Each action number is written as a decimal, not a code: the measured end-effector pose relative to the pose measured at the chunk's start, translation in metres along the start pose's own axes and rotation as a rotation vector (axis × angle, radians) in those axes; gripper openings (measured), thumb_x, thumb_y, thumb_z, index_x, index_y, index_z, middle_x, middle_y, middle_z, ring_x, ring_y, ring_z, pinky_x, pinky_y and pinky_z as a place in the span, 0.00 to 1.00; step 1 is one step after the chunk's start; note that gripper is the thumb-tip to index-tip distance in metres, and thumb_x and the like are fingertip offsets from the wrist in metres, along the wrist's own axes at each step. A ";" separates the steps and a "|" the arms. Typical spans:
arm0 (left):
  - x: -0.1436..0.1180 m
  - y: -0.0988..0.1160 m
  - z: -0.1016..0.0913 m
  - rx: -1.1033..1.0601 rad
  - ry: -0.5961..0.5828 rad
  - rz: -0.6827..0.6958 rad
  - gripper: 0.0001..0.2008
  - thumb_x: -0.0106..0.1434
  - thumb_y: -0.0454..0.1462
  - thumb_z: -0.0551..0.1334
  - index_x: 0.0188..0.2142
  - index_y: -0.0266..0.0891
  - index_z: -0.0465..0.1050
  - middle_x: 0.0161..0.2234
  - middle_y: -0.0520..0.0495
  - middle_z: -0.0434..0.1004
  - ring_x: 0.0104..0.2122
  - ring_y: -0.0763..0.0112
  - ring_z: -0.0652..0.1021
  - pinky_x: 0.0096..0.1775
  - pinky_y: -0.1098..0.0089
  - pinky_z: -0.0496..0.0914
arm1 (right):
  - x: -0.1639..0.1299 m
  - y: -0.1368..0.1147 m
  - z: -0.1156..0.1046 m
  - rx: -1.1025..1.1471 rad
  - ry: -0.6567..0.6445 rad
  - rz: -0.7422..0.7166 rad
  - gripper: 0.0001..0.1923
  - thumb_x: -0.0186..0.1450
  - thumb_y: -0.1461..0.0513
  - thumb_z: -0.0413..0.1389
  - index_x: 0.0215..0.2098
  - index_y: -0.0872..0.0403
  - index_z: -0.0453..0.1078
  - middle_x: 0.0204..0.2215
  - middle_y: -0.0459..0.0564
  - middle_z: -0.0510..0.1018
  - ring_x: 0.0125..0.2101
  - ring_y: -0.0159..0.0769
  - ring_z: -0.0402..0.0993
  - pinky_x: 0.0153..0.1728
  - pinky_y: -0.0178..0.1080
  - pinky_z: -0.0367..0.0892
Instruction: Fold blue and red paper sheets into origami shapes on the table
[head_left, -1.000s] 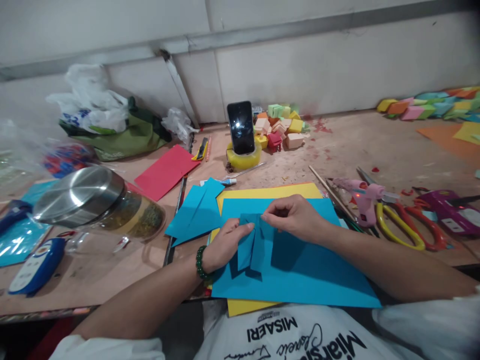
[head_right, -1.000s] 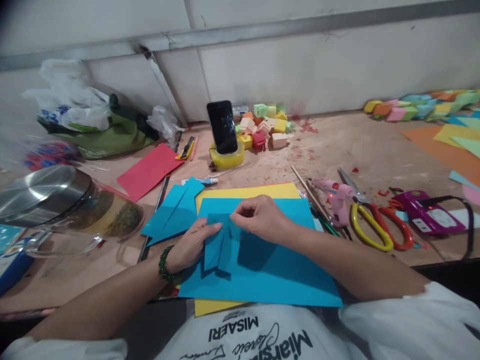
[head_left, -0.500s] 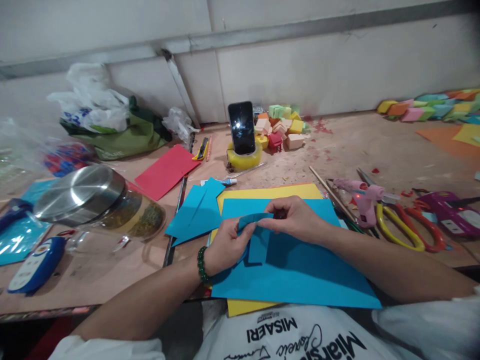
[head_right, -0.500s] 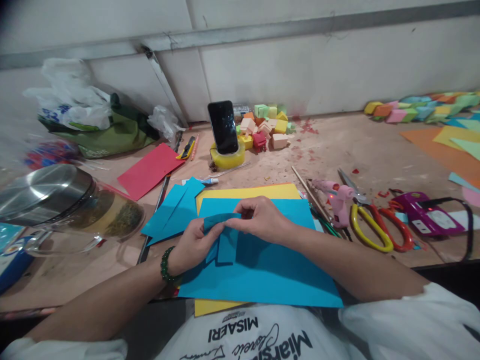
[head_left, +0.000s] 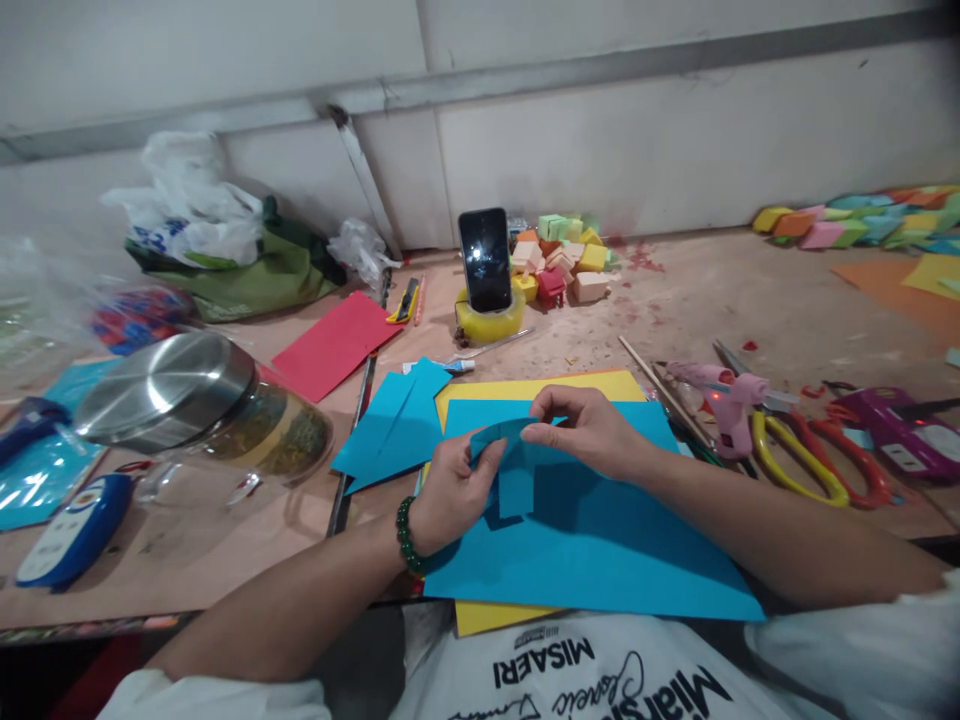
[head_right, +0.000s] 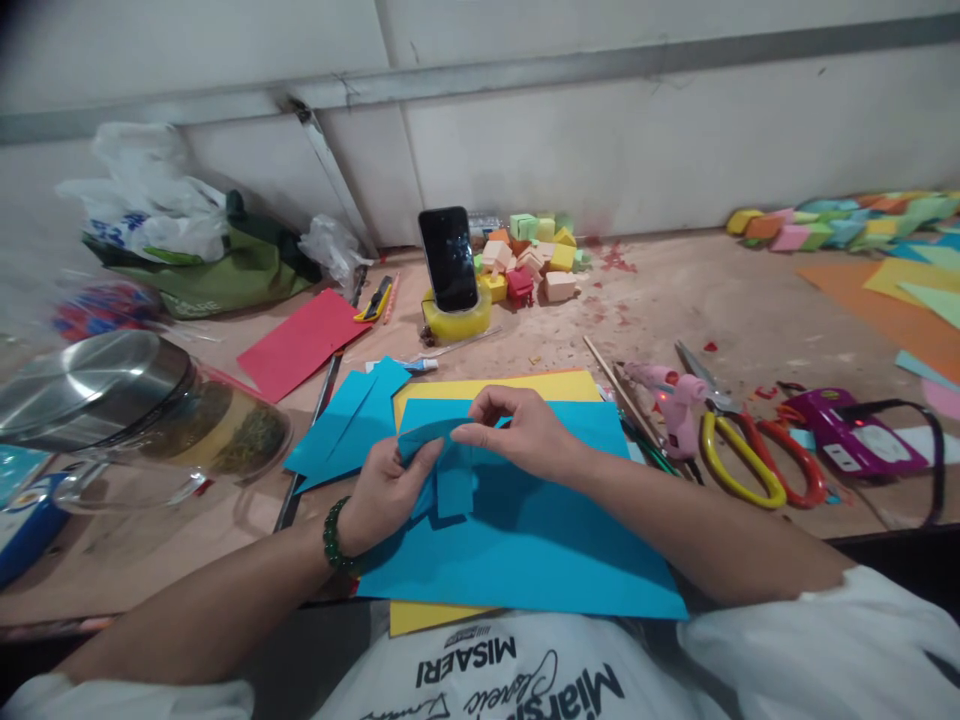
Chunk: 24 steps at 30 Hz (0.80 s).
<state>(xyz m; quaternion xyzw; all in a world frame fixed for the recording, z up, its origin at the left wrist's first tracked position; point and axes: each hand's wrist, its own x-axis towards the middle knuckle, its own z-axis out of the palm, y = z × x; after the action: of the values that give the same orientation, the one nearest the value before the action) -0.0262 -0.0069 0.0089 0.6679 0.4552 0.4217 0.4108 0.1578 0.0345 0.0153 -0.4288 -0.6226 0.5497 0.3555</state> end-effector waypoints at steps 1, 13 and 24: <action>0.000 0.001 0.000 -0.041 0.025 -0.025 0.24 0.65 0.53 0.57 0.20 0.40 0.60 0.17 0.56 0.52 0.18 0.77 0.54 0.20 0.72 0.53 | 0.000 0.001 0.002 0.010 -0.008 0.006 0.23 0.47 0.47 0.68 0.24 0.55 0.66 0.21 0.42 0.68 0.22 0.27 0.62 0.22 0.32 0.59; 0.013 -0.003 -0.014 -0.306 -0.049 -0.285 0.16 0.53 0.47 0.67 0.32 0.37 0.80 0.28 0.47 0.78 0.28 0.69 0.72 0.32 0.69 0.66 | -0.005 -0.004 0.000 -0.145 -0.204 0.097 0.15 0.53 0.54 0.62 0.19 0.54 0.63 0.15 0.39 0.63 0.18 0.24 0.55 0.18 0.31 0.52; 0.009 0.003 -0.007 0.020 -0.028 -0.028 0.17 0.60 0.46 0.64 0.21 0.37 0.72 0.22 0.48 0.73 0.24 0.73 0.69 0.28 0.72 0.65 | -0.003 0.000 0.007 -0.059 -0.265 0.048 0.16 0.55 0.52 0.57 0.21 0.57 0.70 0.17 0.41 0.64 0.21 0.26 0.55 0.22 0.32 0.53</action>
<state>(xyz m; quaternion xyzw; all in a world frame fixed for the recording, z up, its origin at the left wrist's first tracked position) -0.0296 0.0021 0.0155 0.6714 0.4632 0.4018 0.4162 0.1526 0.0290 0.0148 -0.3775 -0.6695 0.5914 0.2439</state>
